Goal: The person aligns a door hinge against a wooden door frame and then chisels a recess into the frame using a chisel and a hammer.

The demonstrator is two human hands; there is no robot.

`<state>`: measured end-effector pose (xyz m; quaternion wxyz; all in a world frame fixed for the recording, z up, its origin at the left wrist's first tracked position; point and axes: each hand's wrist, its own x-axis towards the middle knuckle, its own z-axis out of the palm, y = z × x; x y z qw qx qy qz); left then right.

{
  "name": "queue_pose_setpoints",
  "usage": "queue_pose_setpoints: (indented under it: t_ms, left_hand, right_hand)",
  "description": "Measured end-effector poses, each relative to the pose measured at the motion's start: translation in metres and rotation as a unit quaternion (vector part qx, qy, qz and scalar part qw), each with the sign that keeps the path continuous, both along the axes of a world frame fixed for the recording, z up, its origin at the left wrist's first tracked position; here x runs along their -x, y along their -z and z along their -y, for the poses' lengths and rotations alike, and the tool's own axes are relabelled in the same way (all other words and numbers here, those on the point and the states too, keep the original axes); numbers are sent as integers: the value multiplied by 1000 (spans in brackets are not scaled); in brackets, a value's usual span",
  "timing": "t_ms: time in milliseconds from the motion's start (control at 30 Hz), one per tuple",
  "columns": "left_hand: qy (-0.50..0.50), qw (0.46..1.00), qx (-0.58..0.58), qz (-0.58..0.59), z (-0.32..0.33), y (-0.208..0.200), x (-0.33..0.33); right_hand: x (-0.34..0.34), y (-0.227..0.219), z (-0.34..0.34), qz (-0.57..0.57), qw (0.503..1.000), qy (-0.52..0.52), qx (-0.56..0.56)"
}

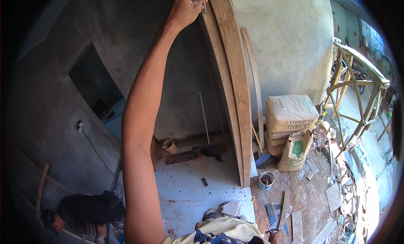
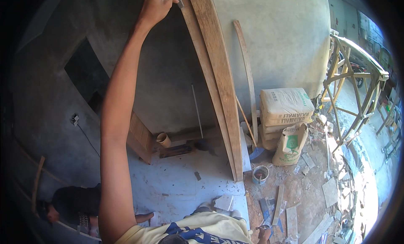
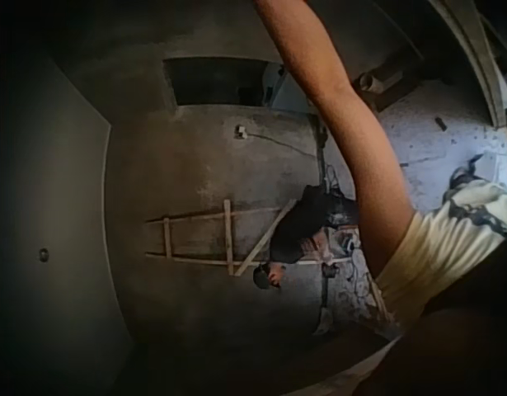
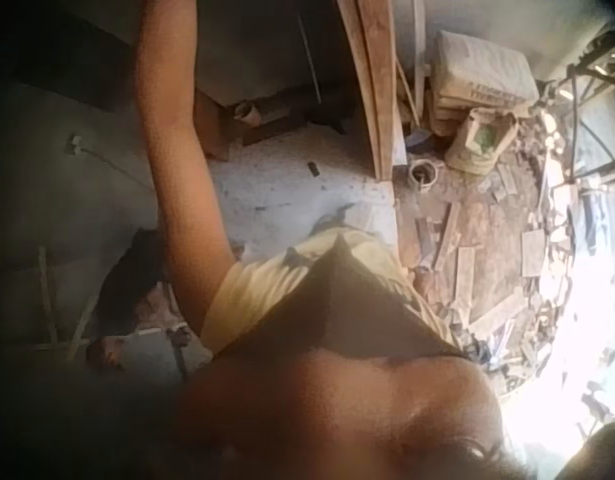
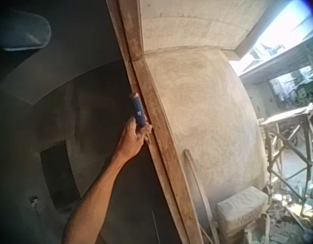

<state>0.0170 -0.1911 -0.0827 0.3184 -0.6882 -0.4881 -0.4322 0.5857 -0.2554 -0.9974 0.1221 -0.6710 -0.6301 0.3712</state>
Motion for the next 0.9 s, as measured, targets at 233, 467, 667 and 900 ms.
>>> queue_pose_setpoints:
  t_ms: [233, 467, 667, 900]
  left_hand:
    - [-20, 1000, -13, -5, -2, -1, -2]
    - [-32, 999, -16, 1, 3, 1, -6]
    - [11, 1000, 2, -19, -4, -1, 1]
    - [-25, 999, -11, -39, -4, -6, 1]
  right_hand:
    - [-7, 32, -27, -35, 983, 39, 176]
    - [7, 14, -28, -71, 980, 32, 184]
    - [2, 34, -24, -81, 979, 35, 185]
    - [3, 11, -25, -88, 967, 39, 234]
